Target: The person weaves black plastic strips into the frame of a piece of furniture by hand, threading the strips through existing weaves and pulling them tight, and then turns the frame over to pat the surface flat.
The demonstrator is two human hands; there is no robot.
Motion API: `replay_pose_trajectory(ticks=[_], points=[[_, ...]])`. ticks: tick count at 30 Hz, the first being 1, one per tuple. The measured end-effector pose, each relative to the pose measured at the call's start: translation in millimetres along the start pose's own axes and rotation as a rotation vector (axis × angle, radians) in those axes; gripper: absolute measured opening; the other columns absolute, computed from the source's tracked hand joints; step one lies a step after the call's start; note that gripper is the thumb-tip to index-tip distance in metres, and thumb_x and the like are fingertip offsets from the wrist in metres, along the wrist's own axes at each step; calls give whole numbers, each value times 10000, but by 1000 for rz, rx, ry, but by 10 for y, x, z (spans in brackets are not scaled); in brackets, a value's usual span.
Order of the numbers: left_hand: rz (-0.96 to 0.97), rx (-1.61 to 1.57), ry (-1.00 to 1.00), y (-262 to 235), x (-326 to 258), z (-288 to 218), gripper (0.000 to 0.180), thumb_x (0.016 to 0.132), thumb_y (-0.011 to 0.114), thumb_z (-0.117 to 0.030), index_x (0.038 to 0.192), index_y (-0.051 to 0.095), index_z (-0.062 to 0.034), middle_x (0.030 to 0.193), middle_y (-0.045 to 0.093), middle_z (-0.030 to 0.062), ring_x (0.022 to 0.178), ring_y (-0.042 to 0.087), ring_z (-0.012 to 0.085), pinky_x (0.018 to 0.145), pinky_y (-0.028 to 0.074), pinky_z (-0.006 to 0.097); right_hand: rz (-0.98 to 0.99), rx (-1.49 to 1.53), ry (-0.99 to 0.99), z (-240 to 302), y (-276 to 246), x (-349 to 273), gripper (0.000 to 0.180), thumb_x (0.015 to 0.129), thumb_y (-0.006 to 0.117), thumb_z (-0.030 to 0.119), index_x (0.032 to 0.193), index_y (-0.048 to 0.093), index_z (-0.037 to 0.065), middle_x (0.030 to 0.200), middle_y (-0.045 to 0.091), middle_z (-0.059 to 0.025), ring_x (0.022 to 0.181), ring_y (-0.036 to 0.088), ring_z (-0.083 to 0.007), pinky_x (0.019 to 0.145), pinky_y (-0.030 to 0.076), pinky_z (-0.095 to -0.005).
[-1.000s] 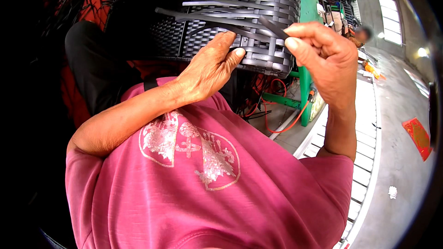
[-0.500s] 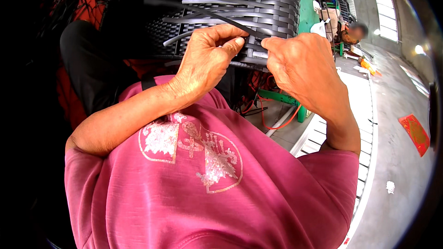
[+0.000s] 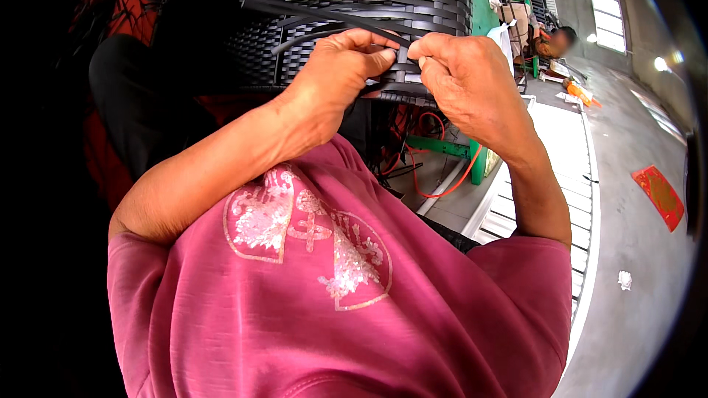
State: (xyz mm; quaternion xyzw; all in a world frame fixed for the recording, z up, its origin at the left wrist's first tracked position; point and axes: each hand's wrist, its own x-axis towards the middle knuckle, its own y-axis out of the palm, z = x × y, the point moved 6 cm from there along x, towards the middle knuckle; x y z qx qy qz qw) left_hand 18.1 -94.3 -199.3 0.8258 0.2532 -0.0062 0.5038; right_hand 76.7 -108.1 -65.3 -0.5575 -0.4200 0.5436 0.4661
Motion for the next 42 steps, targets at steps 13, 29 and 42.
replay_pose_trajectory(ticks=[13,29,42], points=[[-24,157,-38,7,94,-121,131,764,568,-10,843,672,-19,677,552,-31,585,443,50,532,374,212,-68,-245,-98,135,107,-90,100,776,586,79,744,528,4,544,553,-145,534,595,-327,475,436,-415],[39,105,-119,-60,63,-94,106,870,597,-38,895,631,59,880,648,105,782,638,179,768,517,290,-585,-59,-256,63,93,-394,595,617,828,94,1123,523,26,1089,570,-136,551,475,-123,473,431,-239],[-305,634,236,-1219,-171,-781,180,834,643,-78,969,630,41,829,644,88,665,604,131,581,474,238,-782,-133,-480,-81,300,-715,249,676,752,80,897,643,50,893,675,-48,667,584,-145,542,399,-225]])
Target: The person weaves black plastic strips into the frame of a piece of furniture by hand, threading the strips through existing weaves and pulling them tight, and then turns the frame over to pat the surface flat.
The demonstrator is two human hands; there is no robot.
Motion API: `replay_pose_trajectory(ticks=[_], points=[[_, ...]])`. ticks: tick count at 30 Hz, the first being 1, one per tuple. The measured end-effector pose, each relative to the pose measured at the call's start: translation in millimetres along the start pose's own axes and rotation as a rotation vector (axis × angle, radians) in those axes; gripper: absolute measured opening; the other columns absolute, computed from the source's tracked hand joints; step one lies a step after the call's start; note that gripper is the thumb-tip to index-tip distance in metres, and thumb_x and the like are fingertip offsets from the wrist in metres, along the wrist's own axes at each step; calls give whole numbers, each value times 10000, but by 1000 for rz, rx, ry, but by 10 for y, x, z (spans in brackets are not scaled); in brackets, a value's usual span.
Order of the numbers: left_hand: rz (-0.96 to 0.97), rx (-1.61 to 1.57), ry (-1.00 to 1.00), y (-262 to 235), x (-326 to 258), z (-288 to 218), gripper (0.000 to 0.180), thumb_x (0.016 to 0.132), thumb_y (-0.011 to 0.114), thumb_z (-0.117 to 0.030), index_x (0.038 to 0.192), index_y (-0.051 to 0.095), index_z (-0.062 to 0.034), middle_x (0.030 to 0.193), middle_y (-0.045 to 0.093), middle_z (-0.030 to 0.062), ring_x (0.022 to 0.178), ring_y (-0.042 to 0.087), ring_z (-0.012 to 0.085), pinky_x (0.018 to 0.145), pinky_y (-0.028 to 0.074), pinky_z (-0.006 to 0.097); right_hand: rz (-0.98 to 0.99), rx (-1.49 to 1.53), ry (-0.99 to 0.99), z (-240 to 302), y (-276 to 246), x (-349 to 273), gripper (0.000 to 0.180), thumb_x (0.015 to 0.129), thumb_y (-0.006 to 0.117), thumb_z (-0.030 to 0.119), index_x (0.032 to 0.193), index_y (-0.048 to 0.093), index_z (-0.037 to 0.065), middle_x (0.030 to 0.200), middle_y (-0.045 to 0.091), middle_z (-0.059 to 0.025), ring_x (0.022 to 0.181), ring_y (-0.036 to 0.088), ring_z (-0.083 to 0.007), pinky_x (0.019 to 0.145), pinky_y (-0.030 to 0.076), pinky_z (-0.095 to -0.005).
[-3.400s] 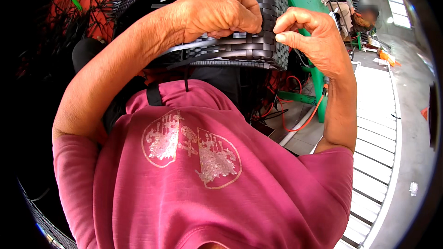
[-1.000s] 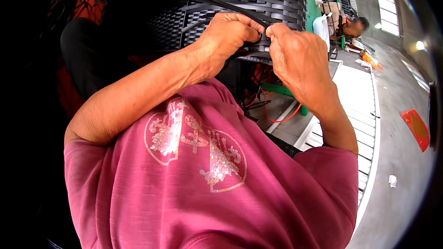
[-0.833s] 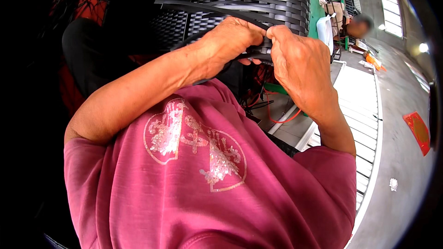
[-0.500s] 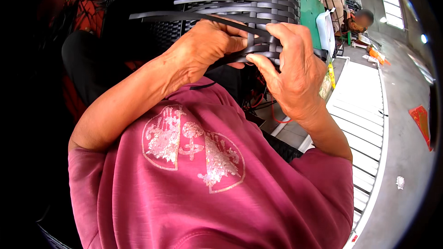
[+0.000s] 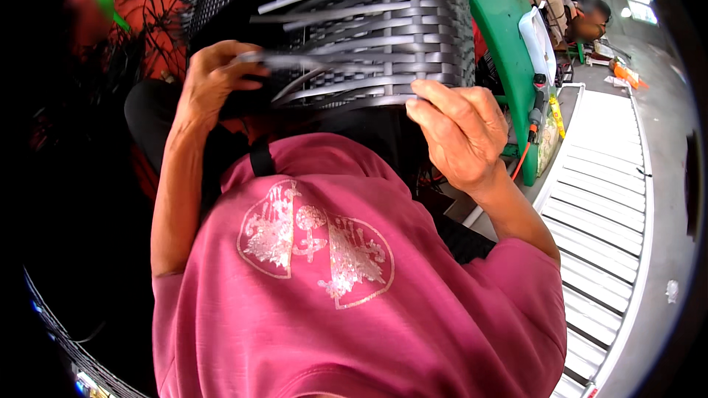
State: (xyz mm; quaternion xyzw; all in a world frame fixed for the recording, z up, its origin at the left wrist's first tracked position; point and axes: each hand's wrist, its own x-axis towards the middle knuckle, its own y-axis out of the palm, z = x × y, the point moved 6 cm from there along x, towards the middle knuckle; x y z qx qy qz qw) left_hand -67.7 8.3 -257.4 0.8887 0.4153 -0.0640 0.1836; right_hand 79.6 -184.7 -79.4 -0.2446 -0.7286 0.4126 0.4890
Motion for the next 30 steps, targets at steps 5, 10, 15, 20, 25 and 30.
replay_pose_trajectory(ticks=[5,10,15,20,25,30], points=[[-778,349,539,-834,-270,-615,438,929,524,-178,1299,450,43,1195,555,149,1044,556,195,915,428,302,-153,188,219,-400,-291,-15,352,937,500,235,1154,551,-37,1196,573,-196,1076,557,-334,915,412,-411],[-266,736,1117,850,-331,-1447,549,967,444,-279,1404,306,24,1445,312,205,1325,309,328,1102,222,404,-182,257,593,-1353,-30,256,574,1001,326,419,1366,392,-19,1453,344,-145,1370,282,-260,1117,202,-343],[-83,660,1032,1662,438,-1513,676,974,315,-469,1414,271,41,1496,187,241,1408,119,371,1143,74,434,-181,500,637,-2025,470,718,561,1009,250,407,1329,422,-21,1404,386,-193,1337,316,-300,1117,213,-376],[86,775,949,1833,882,-977,717,962,218,-522,1469,135,-23,1520,142,197,1421,75,343,1120,5,515,-78,478,719,-2476,1554,490,557,1004,241,406,1383,365,17,1447,329,-187,1359,279,-303,1132,191,-381],[49,915,842,1429,929,-508,640,952,311,-368,1468,146,-28,1537,99,174,1427,68,312,1121,28,503,-78,427,674,-2397,1435,460,550,1010,258,388,1380,364,-5,1446,339,-182,1374,263,-285,1132,191,-369],[-49,1173,331,213,984,898,397,850,546,-28,1245,512,-18,1229,550,209,1183,513,320,972,403,410,-74,490,701,-2319,1334,519,532,994,357,360,1387,361,2,1452,324,-196,1386,240,-290,1134,177,-364]])
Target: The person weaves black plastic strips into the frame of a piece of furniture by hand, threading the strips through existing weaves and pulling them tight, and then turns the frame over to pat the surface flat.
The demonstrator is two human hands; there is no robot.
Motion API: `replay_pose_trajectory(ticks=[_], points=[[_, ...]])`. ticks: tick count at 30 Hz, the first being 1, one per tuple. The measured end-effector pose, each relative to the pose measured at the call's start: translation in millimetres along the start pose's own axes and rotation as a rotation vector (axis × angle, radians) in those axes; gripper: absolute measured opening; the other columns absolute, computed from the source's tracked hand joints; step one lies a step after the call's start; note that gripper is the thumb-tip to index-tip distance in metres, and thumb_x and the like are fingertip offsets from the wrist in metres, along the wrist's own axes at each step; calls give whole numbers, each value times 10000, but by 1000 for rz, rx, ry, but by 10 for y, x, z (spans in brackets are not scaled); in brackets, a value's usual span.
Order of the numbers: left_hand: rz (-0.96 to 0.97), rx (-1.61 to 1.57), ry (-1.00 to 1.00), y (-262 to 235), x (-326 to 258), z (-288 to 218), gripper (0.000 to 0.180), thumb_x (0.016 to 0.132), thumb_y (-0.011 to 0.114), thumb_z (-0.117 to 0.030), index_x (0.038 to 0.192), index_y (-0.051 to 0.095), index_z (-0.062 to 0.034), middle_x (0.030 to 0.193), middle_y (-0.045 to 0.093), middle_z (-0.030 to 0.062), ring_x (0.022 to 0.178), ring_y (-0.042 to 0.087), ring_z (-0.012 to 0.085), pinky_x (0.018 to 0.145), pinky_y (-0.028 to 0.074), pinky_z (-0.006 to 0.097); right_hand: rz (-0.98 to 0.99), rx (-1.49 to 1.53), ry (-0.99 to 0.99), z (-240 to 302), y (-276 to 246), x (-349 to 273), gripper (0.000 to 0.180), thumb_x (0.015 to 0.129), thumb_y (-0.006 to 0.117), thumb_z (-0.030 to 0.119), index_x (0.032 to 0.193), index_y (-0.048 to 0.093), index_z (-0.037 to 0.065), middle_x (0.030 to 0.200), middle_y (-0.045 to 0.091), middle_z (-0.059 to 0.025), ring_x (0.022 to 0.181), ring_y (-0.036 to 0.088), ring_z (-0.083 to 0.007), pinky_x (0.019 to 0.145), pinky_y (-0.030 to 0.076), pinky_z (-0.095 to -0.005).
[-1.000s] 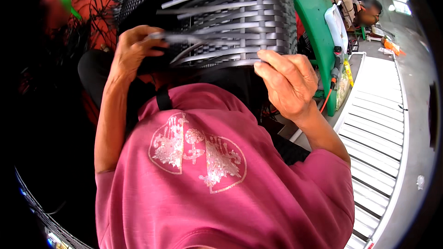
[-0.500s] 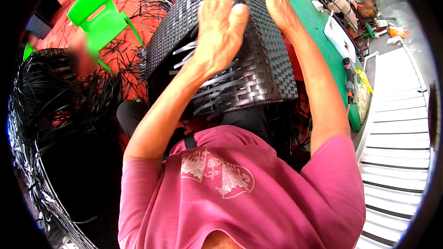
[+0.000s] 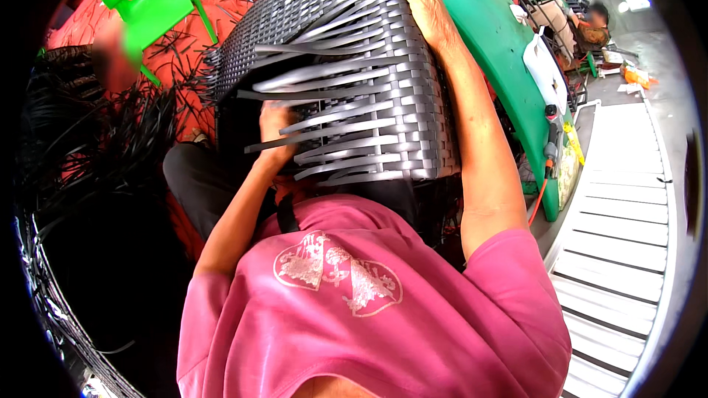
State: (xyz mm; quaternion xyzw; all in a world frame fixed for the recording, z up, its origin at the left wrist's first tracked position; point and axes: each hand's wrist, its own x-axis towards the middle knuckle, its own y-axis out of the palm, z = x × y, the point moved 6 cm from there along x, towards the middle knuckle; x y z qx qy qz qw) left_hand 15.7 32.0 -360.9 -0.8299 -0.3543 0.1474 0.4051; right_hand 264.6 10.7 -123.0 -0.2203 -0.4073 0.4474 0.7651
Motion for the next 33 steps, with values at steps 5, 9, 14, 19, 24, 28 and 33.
replay_pose_trajectory(ticks=[5,9,14,19,24,28,33], points=[[-814,-649,-170,-1016,-319,407,137,891,582,-49,996,645,12,859,656,36,702,541,109,646,449,253,28,35,34,47,-19,-26,536,985,387,359,1388,367,6,1465,302,-199,1396,217,-278,1140,152,-359],[-806,-650,26,-1857,-267,-650,238,938,531,-142,1102,618,8,1047,638,97,965,571,185,879,434,307,39,49,60,18,-115,-73,547,989,365,377,1393,361,7,1475,289,-189,1401,200,-271,1144,132,-353],[-556,-415,554,-1813,7,-1843,605,957,443,-416,1334,401,56,1402,368,245,1354,262,389,1115,194,447,47,107,58,273,-113,-39,597,984,364,420,1395,341,-12,1467,294,-185,1379,239,-258,1135,171,-357],[-432,-528,485,-1583,550,-2054,771,950,325,-545,1403,252,76,1473,204,273,1389,144,402,1130,107,466,-16,428,165,390,-361,-35,778,956,239,579,1430,230,-38,1503,215,-172,1400,186,-248,1143,133,-348],[-208,-292,511,-1217,764,-2360,792,926,362,-575,1412,269,44,1498,147,261,1411,79,380,1137,58,462,54,671,217,316,-388,276,774,954,236,591,1446,226,-6,1519,198,-140,1411,155,-216,1139,115,-333],[-283,-261,562,-1194,678,-2376,855,899,376,-619,1391,288,75,1472,172,297,1394,120,409,1130,88,490,60,304,136,86,-60,321,694,953,411,468,1425,276,-22,1498,251,-160,1402,190,-228,1129,143,-316],[-339,-368,511,-1153,593,-2324,877,888,417,-606,1404,238,80,1453,211,303,1374,170,428,1126,126,485,101,238,146,-52,-21,404,677,931,446,401,1411,279,-47,1497,235,-200,1411,171,-276,1147,116,-352]])
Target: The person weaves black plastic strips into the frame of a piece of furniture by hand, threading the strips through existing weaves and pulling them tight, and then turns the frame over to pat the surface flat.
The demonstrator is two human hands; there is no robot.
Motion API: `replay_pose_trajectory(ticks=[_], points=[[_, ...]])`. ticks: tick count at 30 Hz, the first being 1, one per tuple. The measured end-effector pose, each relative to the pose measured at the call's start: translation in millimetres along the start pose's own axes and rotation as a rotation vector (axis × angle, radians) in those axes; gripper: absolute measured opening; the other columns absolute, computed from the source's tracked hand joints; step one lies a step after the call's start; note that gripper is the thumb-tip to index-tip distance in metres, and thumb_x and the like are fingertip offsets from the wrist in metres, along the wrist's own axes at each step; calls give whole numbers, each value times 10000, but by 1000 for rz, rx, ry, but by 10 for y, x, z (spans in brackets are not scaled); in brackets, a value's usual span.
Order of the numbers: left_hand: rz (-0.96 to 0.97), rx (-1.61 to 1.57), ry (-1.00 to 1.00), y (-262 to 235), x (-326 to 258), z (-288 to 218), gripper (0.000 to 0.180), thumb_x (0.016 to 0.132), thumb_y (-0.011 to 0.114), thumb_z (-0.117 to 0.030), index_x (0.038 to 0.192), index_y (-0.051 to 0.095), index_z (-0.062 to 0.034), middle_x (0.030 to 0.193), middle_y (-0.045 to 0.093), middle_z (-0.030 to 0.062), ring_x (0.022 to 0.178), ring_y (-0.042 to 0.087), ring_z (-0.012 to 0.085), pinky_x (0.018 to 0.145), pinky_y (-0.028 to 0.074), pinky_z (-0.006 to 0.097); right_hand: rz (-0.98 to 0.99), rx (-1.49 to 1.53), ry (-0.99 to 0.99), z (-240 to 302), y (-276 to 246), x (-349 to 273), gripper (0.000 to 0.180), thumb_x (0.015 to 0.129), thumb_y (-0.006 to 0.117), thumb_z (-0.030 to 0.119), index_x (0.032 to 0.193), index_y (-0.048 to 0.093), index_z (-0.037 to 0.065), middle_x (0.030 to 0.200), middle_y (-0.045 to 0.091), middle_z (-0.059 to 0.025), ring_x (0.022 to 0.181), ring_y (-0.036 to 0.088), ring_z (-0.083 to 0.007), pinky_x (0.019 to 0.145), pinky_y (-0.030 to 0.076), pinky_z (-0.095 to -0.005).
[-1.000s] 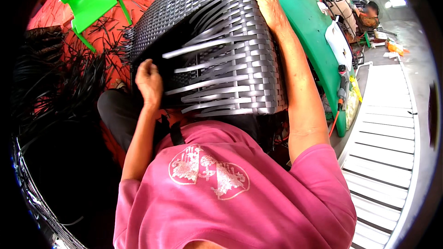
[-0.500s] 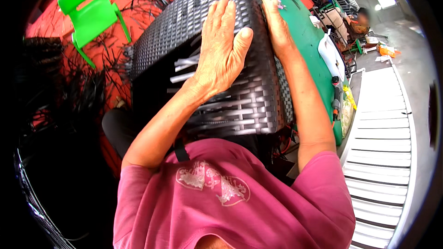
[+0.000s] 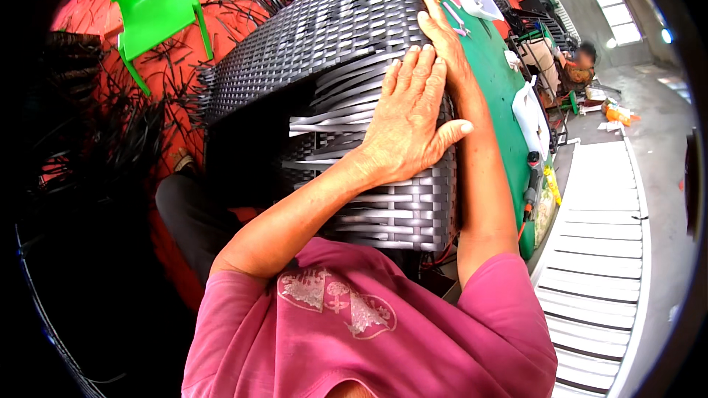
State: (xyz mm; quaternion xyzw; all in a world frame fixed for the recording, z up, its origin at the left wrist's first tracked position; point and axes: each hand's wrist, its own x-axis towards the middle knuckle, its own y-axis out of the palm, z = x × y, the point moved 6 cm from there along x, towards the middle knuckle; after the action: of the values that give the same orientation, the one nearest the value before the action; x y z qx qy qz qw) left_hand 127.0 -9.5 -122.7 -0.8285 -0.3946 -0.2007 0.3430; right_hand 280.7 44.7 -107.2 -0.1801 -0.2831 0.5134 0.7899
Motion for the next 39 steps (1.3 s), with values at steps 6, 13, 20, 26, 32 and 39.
replay_pose_trajectory(ticks=[6,13,20,26,32,39], points=[[-27,-46,-107,-59,-63,75,855,890,441,-577,1393,252,87,1435,209,336,1362,171,455,1120,128,495,29,283,131,46,43,-59,563,951,431,212,1430,252,-24,1408,384,-140,1215,457,-173,1009,372,-293],[-393,-129,-154,-249,-289,649,516,938,505,-290,1316,407,46,1313,390,252,1218,393,402,1040,300,458,3,356,159,171,119,-77,598,949,457,222,1444,221,-17,1404,373,-137,1206,448,-163,1018,353,-276],[-329,-77,-147,-191,-170,962,554,936,482,-386,1288,447,40,1255,441,211,1138,413,369,974,330,451,-4,290,213,139,66,-81,586,932,478,203,1432,261,-12,1417,355,-128,1260,378,-159,1046,294,-270],[-372,-190,-130,-134,-182,1007,558,829,608,-314,1243,484,40,1239,440,201,1126,400,384,946,344,483,96,-398,87,360,10,3,642,887,557,254,1427,292,27,1463,286,-189,1354,283,-259,1101,218,-335],[-399,-183,-88,-164,-149,1062,587,741,699,-333,1173,541,31,1183,481,173,1068,444,365,875,417,457,319,-989,37,500,228,153,881,727,740,356,1421,285,63,1465,179,-290,1355,249,-396,1108,232,-395],[-346,-228,-99,-203,-101,1130,529,751,706,-383,1155,601,-57,1161,514,118,1015,459,351,791,473,419,272,-968,144,580,294,367,972,587,841,296,1404,349,113,1376,368,-173,1287,366,-300,1086,283,-386]])
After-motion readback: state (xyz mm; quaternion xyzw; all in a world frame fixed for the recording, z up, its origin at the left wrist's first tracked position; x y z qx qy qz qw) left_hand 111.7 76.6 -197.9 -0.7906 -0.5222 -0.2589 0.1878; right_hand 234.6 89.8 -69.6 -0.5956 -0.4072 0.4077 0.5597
